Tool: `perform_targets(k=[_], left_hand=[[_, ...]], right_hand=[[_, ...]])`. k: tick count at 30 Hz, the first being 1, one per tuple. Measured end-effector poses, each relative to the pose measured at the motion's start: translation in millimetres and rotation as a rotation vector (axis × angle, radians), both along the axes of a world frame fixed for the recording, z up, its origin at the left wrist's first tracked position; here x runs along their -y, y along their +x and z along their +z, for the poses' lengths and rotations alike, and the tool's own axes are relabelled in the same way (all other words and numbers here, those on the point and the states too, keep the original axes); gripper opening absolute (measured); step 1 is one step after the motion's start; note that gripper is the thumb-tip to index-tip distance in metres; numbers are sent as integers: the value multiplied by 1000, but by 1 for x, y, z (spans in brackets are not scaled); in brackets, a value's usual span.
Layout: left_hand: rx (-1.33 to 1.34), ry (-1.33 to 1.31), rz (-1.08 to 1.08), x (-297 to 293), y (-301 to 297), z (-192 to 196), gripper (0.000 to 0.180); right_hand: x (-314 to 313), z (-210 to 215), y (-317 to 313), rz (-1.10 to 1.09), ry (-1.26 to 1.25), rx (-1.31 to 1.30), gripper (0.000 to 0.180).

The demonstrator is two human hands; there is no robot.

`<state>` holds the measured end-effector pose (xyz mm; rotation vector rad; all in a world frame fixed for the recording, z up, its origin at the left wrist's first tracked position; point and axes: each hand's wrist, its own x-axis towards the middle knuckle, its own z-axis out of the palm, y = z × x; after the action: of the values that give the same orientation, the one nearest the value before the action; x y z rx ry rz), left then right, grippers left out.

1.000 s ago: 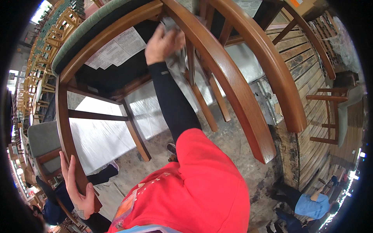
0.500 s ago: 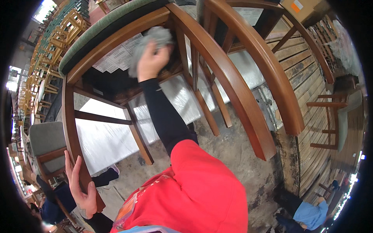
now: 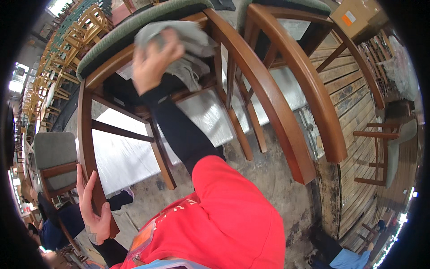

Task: The person wipes the underside and frame of a wooden chair with a gray cloth. They rotate the chair to access different sides and continue wiping the legs and seat frame. The person handles the chair one at a time in a furniture workshop.

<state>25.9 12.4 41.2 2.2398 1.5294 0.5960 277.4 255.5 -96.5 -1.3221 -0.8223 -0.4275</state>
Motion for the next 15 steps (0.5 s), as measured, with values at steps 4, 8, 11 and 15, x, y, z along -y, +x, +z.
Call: perform_targets(k=[4, 8, 11, 15], left_hand=[[-3, -6, -2, 2, -6, 2, 76], [-68, 10, 8, 7, -4, 6, 73], [-57, -47, 37, 4, 6, 11, 73], [-42, -6, 29, 3, 0, 6, 73]], right_hand=[[15, -14, -49, 442, -65, 481, 29], [12, -11, 51, 238, -278, 431, 27], [5, 7, 90, -363, -195, 443, 31], [-13, -16, -36, 166, -52, 599, 24]])
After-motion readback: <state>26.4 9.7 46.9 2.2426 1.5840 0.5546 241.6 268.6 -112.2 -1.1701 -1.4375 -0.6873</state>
